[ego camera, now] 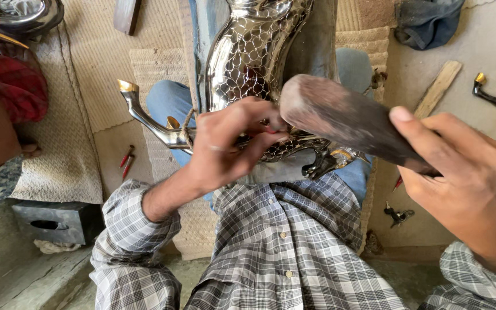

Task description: The person uses a hammer and a red-handled chisel to engrave a decorative pattern onto a polished metal object shaped like an animal. They repeatedly strike the chisel along the surface, then rotate the object to access different areas.

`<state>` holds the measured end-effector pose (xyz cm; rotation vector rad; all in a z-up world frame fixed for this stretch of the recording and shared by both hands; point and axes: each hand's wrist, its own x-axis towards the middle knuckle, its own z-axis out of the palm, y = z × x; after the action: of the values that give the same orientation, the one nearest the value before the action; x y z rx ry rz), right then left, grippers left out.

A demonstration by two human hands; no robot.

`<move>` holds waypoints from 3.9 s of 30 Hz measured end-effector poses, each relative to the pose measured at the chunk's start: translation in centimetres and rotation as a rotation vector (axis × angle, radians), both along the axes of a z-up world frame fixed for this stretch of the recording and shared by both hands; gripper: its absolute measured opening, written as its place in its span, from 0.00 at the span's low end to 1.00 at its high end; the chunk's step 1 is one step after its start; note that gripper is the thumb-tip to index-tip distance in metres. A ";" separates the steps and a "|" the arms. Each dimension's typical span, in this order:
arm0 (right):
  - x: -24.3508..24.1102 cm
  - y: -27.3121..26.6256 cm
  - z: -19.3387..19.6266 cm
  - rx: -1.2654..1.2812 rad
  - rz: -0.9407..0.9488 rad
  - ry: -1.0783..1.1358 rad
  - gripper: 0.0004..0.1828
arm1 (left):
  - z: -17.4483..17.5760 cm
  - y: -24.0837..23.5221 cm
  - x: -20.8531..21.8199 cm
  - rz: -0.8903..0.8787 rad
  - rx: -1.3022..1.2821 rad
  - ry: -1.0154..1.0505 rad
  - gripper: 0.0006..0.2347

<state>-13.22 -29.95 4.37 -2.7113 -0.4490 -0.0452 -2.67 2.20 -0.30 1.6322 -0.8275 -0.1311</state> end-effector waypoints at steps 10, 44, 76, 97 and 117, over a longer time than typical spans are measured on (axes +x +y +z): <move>-5.4 -4.4 -17.6 0.465 -0.593 0.021 0.44 | -2.4 13.6 -3.0 0.857 -0.255 0.056 0.16; 9.6 -4.6 -27.3 0.941 -0.596 -0.161 0.11 | -9.1 15.2 3.6 0.002 0.199 0.521 0.16; -2.0 -3.8 -12.0 0.491 -0.349 -0.025 0.11 | -10.0 15.1 5.8 -0.091 0.206 0.783 0.11; 1.0 -5.1 -14.4 0.579 -0.278 0.446 0.10 | -13.7 13.0 1.9 0.312 0.225 0.387 0.15; -7.5 9.3 -7.9 0.398 0.511 0.523 0.14 | -15.5 20.7 5.9 0.362 -0.640 0.719 0.09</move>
<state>-20.76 -20.64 -3.57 -2.0426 -0.8403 0.6255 3.22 22.94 -15.81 0.9831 0.0050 -0.1617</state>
